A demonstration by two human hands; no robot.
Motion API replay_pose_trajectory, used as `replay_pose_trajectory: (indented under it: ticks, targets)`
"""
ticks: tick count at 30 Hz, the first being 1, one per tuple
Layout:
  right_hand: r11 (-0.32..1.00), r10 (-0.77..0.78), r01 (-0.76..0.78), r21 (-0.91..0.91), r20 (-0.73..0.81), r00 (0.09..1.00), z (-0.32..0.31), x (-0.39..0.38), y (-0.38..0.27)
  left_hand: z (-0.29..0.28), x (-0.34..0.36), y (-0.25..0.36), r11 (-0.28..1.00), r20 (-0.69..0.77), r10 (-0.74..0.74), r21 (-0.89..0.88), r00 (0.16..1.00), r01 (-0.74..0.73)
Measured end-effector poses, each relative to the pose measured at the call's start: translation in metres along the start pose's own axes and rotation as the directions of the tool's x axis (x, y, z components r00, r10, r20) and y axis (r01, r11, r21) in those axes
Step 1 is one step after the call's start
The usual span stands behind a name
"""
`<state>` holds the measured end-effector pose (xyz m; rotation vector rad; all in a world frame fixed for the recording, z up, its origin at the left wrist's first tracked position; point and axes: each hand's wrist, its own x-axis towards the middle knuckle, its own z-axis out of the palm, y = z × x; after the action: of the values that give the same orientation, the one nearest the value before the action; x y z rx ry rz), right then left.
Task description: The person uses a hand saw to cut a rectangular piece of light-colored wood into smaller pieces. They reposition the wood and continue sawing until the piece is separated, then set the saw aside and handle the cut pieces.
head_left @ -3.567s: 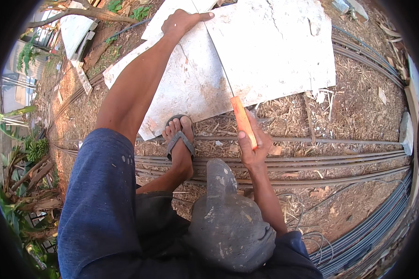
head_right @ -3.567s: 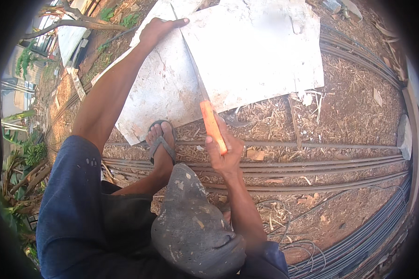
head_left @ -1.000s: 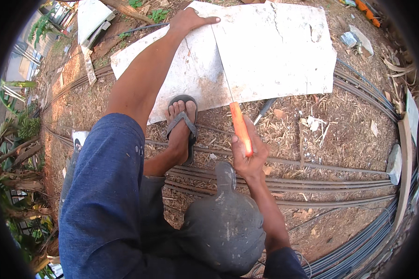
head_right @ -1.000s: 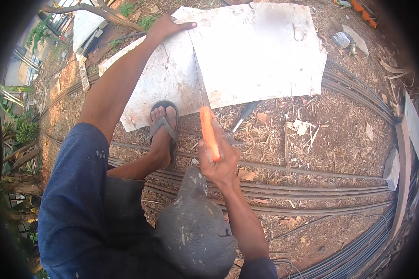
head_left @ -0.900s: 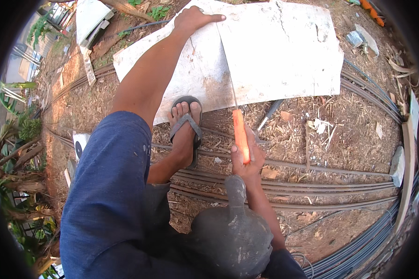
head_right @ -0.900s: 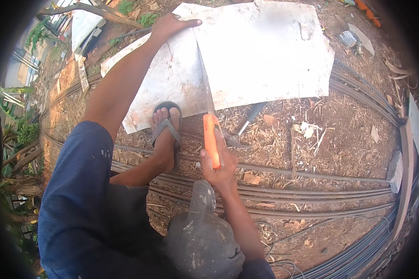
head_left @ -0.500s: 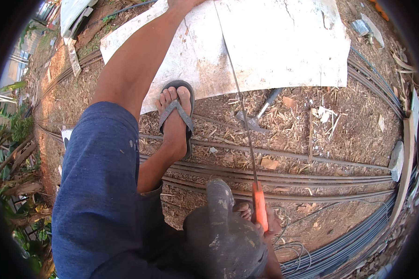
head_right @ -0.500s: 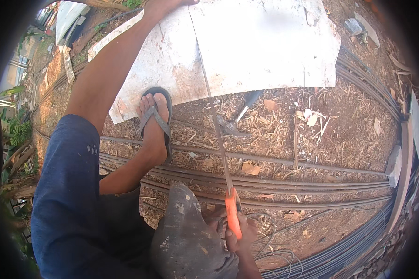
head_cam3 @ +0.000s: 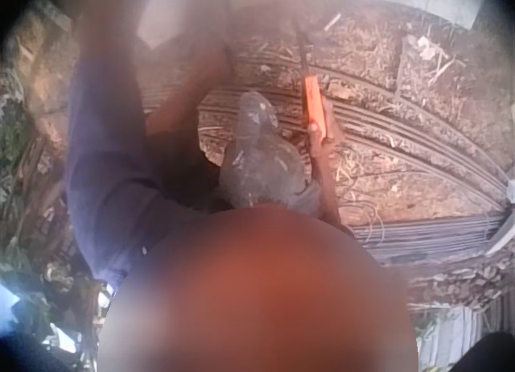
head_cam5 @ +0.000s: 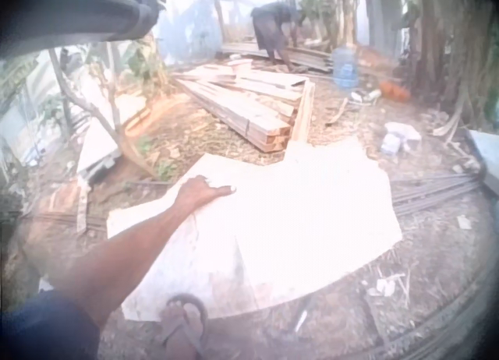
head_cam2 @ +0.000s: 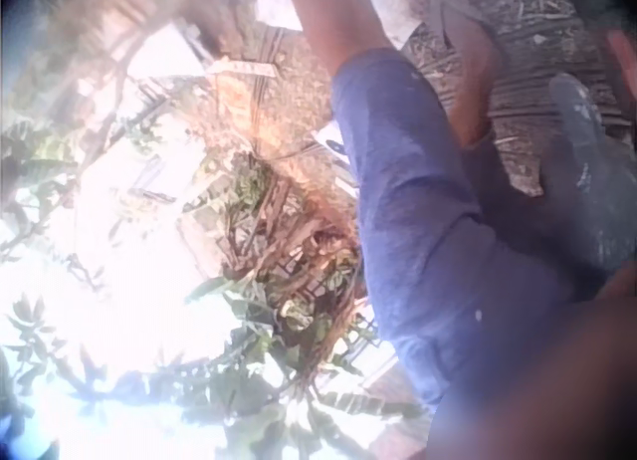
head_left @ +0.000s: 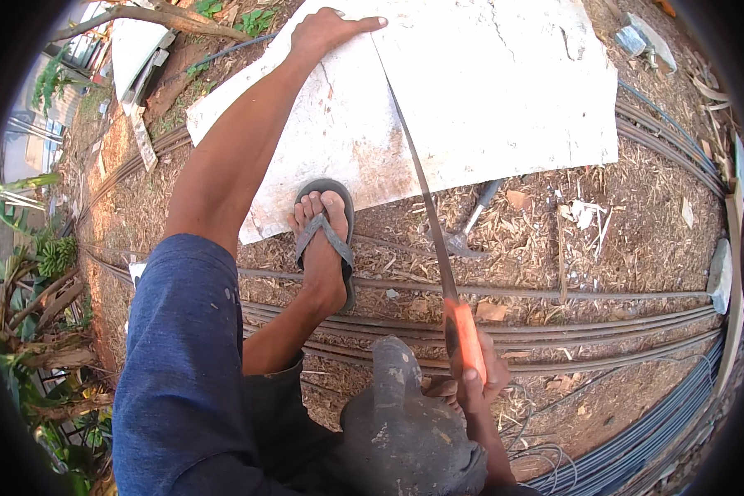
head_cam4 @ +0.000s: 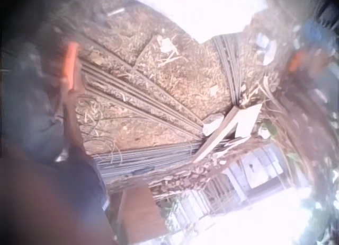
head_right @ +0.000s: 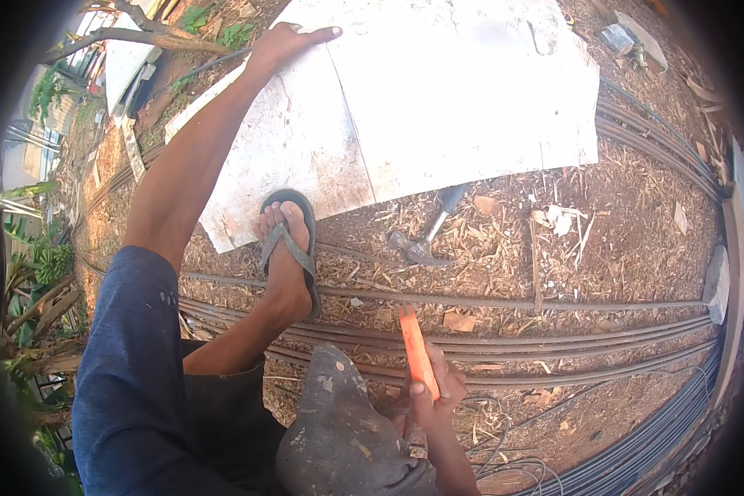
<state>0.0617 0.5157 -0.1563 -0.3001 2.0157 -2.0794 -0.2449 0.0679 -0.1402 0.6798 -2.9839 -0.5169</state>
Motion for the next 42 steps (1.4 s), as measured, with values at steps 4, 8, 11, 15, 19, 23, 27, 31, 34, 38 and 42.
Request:
replay_pose_trajectory:
  ticks: [4,8,11,15,19,23,27,31,34,38,42]
  targets:
    - [1.000,0.017,-0.018,-0.004,-0.071,0.997,0.021,0.043,0.035,0.009,-0.004,0.000,0.989,-0.231,0.044,0.151,0.972,-0.009]
    - [0.993,0.022,-0.021,-0.112,0.003,1.000,0.008,0.014,0.025,-0.008,-0.021,0.012,0.982,-0.205,0.106,-0.133,0.973,-0.136]
    - [0.989,-0.022,0.023,-0.147,0.008,1.000,-0.020,-0.025,-0.001,-0.033,-0.030,0.031,0.993,-0.163,-0.105,-0.071,0.981,0.094]
    - [0.986,-0.071,0.054,-0.159,-0.104,0.992,-0.044,-0.013,-0.024,-0.058,-0.044,0.063,0.873,-0.121,-0.057,-0.488,0.991,-0.009]
    - [0.930,-0.304,0.306,-0.205,0.041,0.952,-0.040,0.029,-0.041,-0.097,-0.037,0.111,0.907,-0.306,0.072,-0.376,0.949,-0.190]
    - [0.939,-0.309,0.300,-0.169,-0.028,0.951,-0.039,0.061,-0.055,-0.120,-0.029,0.146,0.860,-0.302,0.275,-0.348,0.913,-0.374]
    - [0.886,-0.424,0.415,-0.206,0.000,0.905,-0.048,0.084,-0.059,-0.125,-0.021,0.171,0.830,-0.343,0.251,-0.405,0.905,-0.384]
    - [0.878,-0.441,0.420,-0.228,-0.048,0.896,-0.060,0.106,-0.046,-0.117,0.002,0.177,0.813,-0.524,0.436,-0.119,0.731,-0.570]
    - [0.962,-0.251,0.234,-0.143,-0.119,0.961,-0.070,0.117,-0.024,-0.091,0.041,0.187,0.990,-0.551,0.123,0.008,0.826,-0.142]
    - [0.982,-0.187,0.183,-0.047,-0.125,0.974,-0.085,0.118,-0.004,-0.074,0.068,0.184,0.986,-0.659,0.160,0.139,0.735,-0.091]
    - [0.976,-0.166,0.165,-0.145,0.002,0.986,-0.096,0.123,-0.017,-0.077,0.063,0.165,0.968,-0.389,0.209,0.214,0.897,-0.133]
